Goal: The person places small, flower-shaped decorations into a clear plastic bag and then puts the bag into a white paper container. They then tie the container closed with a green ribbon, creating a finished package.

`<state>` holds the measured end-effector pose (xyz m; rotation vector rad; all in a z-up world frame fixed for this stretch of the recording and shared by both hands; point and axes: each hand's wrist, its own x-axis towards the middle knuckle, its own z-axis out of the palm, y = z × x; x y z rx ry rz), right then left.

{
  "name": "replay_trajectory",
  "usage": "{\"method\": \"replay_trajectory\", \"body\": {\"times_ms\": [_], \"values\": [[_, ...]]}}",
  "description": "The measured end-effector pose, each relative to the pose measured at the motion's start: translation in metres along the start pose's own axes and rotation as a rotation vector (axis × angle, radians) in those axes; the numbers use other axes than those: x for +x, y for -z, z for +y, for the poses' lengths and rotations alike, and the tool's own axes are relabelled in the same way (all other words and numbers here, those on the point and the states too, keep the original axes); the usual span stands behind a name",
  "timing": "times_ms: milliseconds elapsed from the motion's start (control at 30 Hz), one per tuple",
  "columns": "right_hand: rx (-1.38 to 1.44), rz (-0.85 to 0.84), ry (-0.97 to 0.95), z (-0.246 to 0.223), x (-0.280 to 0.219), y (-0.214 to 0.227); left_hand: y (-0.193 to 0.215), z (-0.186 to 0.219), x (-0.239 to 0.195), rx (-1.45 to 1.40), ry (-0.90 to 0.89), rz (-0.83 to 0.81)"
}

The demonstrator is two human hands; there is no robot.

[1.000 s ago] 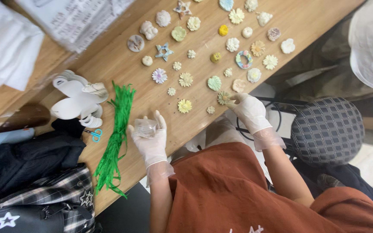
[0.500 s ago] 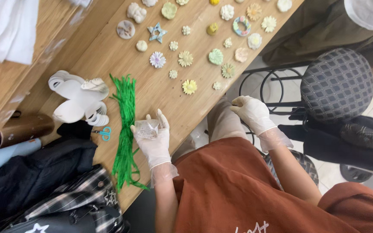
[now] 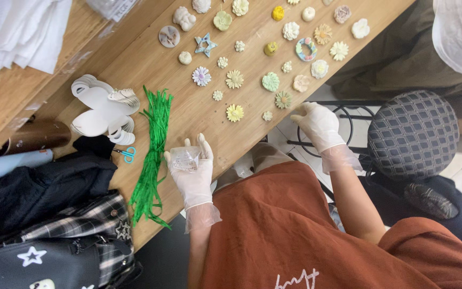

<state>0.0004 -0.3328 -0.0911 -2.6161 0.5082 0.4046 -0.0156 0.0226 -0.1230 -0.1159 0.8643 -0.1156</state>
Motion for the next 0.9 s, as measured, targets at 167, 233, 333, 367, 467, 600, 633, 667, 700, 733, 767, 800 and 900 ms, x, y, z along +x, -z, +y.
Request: {"method": "replay_trajectory", "body": {"times_ms": [167,233,333,367,467,600,633,667,700,733,767,800,900], "values": [[0.007,0.051,0.090,0.012,0.029,0.020,0.000,-0.021,0.002,-0.053,-0.087,0.021],[0.024,0.015,0.096,0.016,0.036,0.024,0.000,-0.027,0.000,-0.070,-0.119,0.014],[-0.014,-0.023,0.157,0.018,0.051,0.024,0.001,-0.041,-0.002,-0.133,-0.164,0.023],[-0.037,-0.035,0.185,0.018,0.056,0.021,0.002,-0.047,-0.003,-0.165,-0.171,0.011],[-0.083,-0.121,0.235,0.017,0.068,0.008,0.006,-0.063,-0.007,-0.249,-0.220,0.015],[-0.188,0.010,0.450,0.024,0.079,-0.007,0.025,-0.089,-0.014,-0.308,-0.296,0.002],[-0.219,-0.028,0.429,0.024,0.083,-0.010,0.032,-0.095,-0.018,-0.326,-0.310,0.005],[-0.245,-0.060,0.406,0.023,0.086,-0.013,0.036,-0.100,-0.020,-0.339,-0.322,0.003],[-0.276,-0.079,0.418,0.023,0.088,-0.014,0.041,-0.103,-0.023,-0.351,-0.335,0.001],[-0.303,-0.095,0.426,0.022,0.090,-0.016,0.044,-0.104,-0.026,-0.342,-0.343,0.003],[-0.332,-0.109,0.434,0.021,0.091,-0.018,0.047,-0.104,-0.029,-0.333,-0.351,0.006],[-0.335,-0.099,0.458,0.020,0.092,-0.019,0.049,-0.104,-0.029,-0.320,-0.353,0.008],[-0.356,-0.080,0.495,0.022,0.093,-0.026,0.052,-0.103,-0.030,-0.337,-0.379,0.024]]}}
